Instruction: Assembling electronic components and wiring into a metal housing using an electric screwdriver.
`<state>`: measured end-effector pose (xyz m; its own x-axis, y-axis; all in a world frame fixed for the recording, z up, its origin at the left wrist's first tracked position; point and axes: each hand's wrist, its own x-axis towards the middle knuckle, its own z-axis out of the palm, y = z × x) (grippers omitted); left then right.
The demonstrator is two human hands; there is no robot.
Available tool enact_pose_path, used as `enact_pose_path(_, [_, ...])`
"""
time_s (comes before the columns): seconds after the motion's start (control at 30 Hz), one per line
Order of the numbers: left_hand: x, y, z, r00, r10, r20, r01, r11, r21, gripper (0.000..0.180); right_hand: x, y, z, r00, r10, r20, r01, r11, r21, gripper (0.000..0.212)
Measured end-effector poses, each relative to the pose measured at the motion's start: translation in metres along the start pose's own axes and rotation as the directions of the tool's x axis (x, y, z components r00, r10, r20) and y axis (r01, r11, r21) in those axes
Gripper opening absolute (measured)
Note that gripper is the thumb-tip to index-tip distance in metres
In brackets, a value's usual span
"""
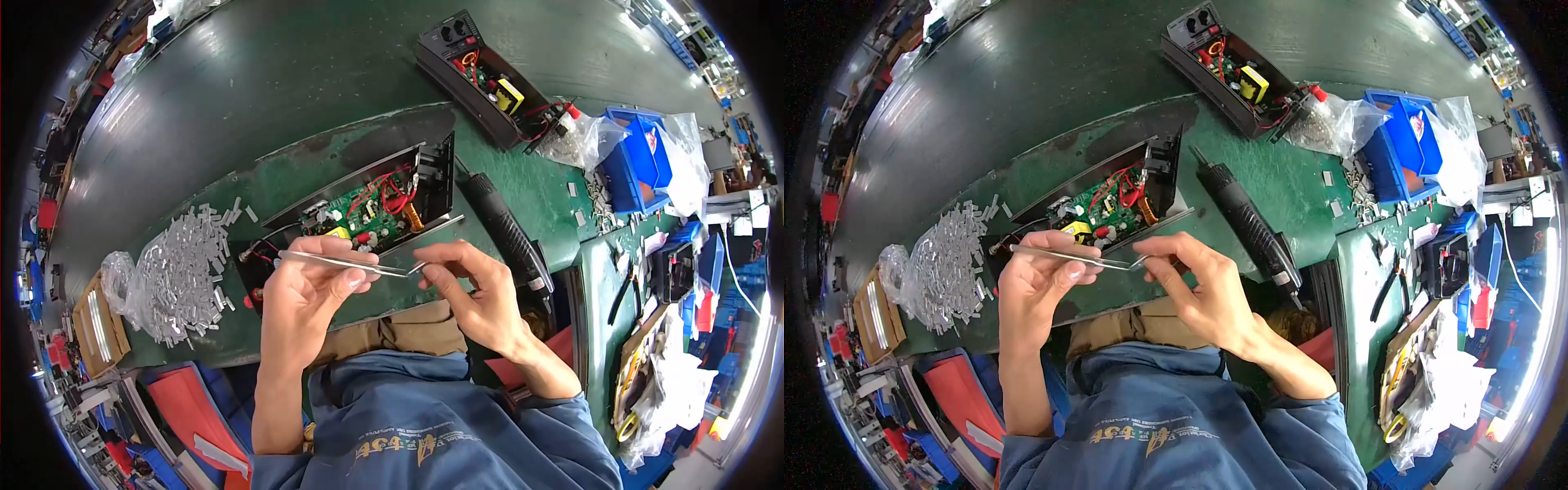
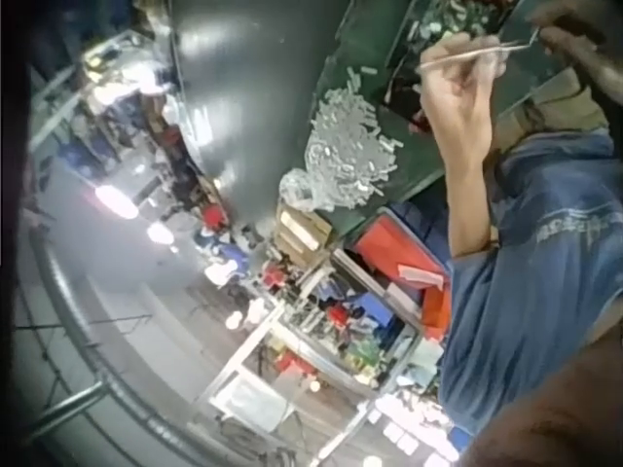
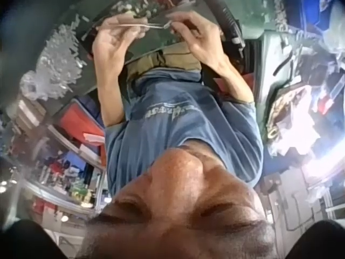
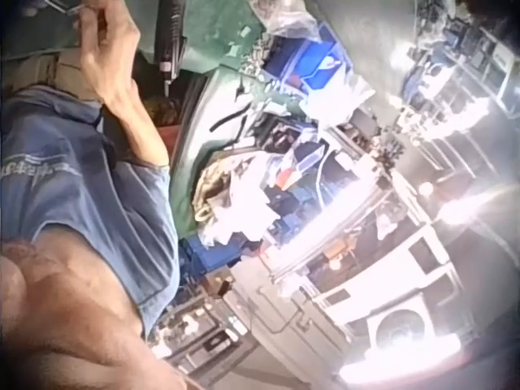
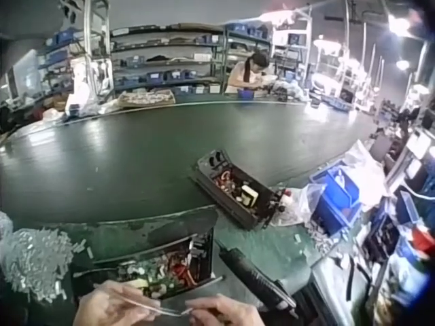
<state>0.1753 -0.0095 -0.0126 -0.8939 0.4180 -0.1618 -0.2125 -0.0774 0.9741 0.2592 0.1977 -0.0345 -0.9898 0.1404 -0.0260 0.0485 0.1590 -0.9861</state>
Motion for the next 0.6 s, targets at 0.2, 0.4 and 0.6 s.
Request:
enact_pose_path(0.2, [0.001, -0.002, 0.005, 1.000, -0.004, 0.002, 0.004, 0.999, 0.032, 0.022, 0.002, 0.005, 0.001, 1.000, -0.020, -0.008, 0.020, 1.000, -0.004, 0.020])
enact_pose_path(0.4, [0.001, -0.006, 0.004, 1.000, -0.003, -0.031, 0.007, 0.992, 0.126, 0.020, 0.004, 0.011, 0.004, 1.000, -0.005, -0.015, 0.005, 1.000, 0.021, 0.021])
enact_pose_path(0.6, [0.005, -0.006, 0.011, 0.999, -0.003, -0.049, 0.013, 0.982, 0.187, 0.022, 0.003, 0.019, 0.003, 0.998, 0.021, -0.066, -0.016, 0.996, 0.082, 0.020])
